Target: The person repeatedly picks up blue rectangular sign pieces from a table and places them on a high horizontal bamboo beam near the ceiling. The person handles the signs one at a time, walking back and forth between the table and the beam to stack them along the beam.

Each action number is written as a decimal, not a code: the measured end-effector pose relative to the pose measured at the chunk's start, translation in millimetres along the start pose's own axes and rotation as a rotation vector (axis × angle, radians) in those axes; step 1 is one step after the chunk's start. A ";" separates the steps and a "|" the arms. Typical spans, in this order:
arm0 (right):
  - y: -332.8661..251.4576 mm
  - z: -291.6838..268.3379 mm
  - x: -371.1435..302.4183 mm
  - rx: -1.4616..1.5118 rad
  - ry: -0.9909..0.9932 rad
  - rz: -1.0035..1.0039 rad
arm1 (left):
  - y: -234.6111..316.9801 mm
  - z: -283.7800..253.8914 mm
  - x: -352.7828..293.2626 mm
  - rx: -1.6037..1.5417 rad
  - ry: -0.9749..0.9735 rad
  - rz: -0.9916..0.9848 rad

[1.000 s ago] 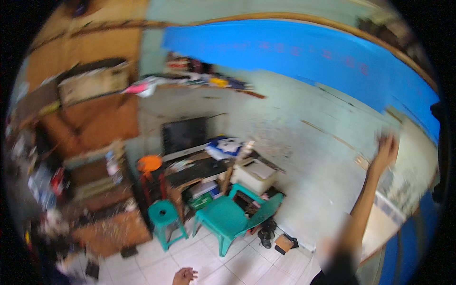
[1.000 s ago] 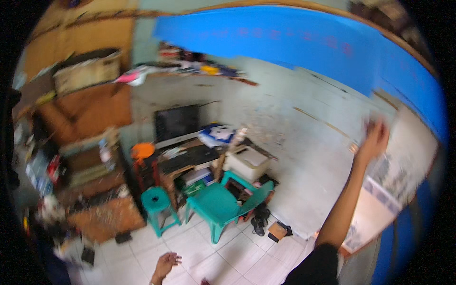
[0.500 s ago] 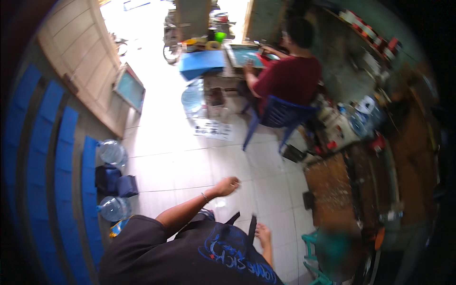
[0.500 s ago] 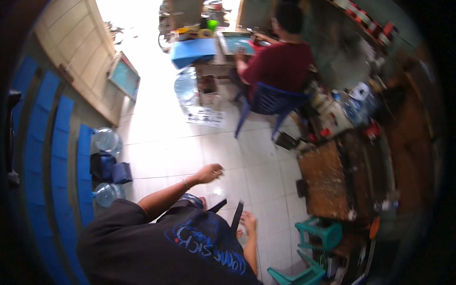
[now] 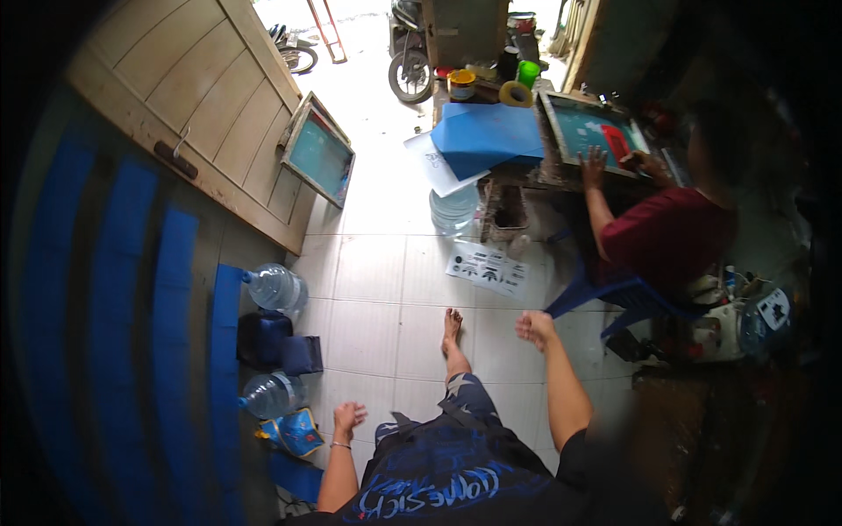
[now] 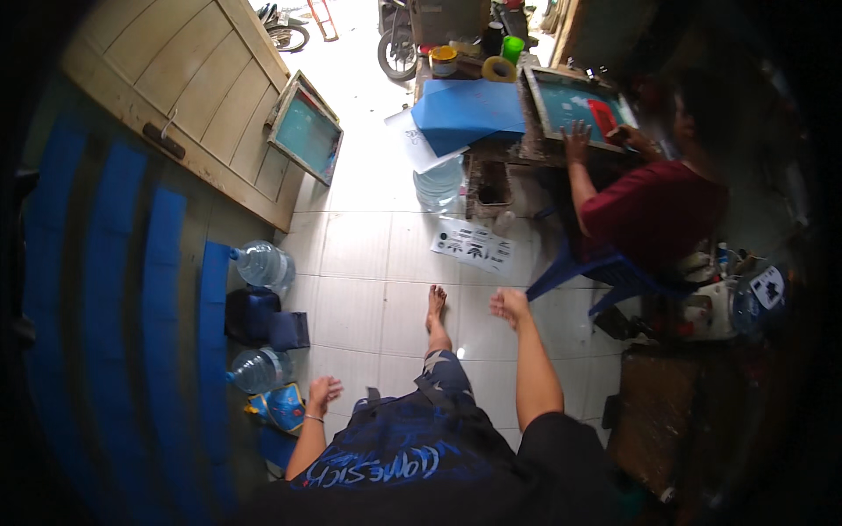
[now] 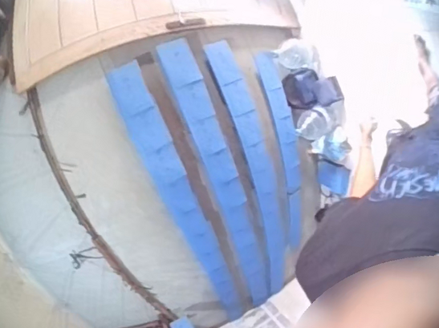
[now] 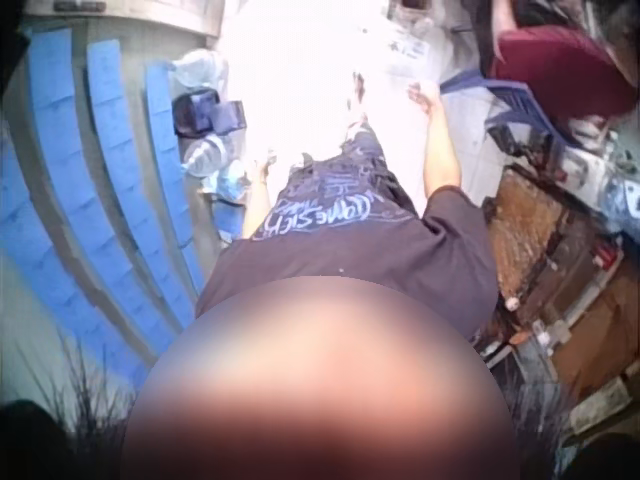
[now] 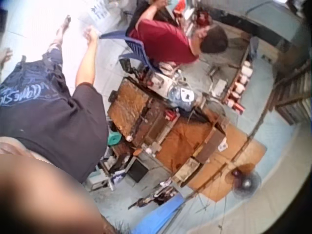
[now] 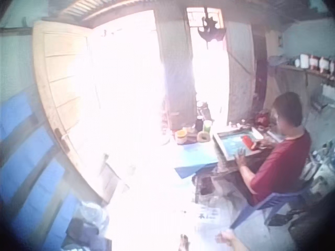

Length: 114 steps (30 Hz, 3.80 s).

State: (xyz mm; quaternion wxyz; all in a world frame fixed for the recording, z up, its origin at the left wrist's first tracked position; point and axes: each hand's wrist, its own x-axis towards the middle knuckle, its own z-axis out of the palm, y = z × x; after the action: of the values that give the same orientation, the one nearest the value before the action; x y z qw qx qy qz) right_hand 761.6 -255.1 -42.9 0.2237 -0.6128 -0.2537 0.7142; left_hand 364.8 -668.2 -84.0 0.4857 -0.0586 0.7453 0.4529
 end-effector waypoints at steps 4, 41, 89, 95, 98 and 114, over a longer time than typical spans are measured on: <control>-102.0 79.4 115.2 0.258 -0.043 -0.007 | 4.5 -30.6 1.8 0.257 -0.069 -0.036; -195.6 423.9 37.4 0.141 -0.136 -0.137 | 519.7 316.9 142.8 -0.131 -0.404 0.141; -561.8 242.3 208.7 -2.063 -0.567 -0.265 | 778.2 182.3 257.0 0.666 0.164 0.827; -476.4 222.5 34.1 -1.537 -0.515 -0.099 | 775.4 203.0 263.8 0.651 -0.094 0.988; -410.2 219.2 -39.0 -0.922 -0.303 -0.134 | 768.8 213.6 253.9 0.594 -0.284 1.033; -42.2 267.3 -393.7 0.026 1.074 -0.566 | 584.3 282.3 74.9 1.064 -0.999 1.674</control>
State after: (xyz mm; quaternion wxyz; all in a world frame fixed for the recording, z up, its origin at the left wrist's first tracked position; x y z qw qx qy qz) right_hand 556.3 -494.3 316.0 0.5093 -0.7933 -0.2498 0.2212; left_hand 207.1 -94.6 185.8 0.2356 0.8683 0.3694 0.2327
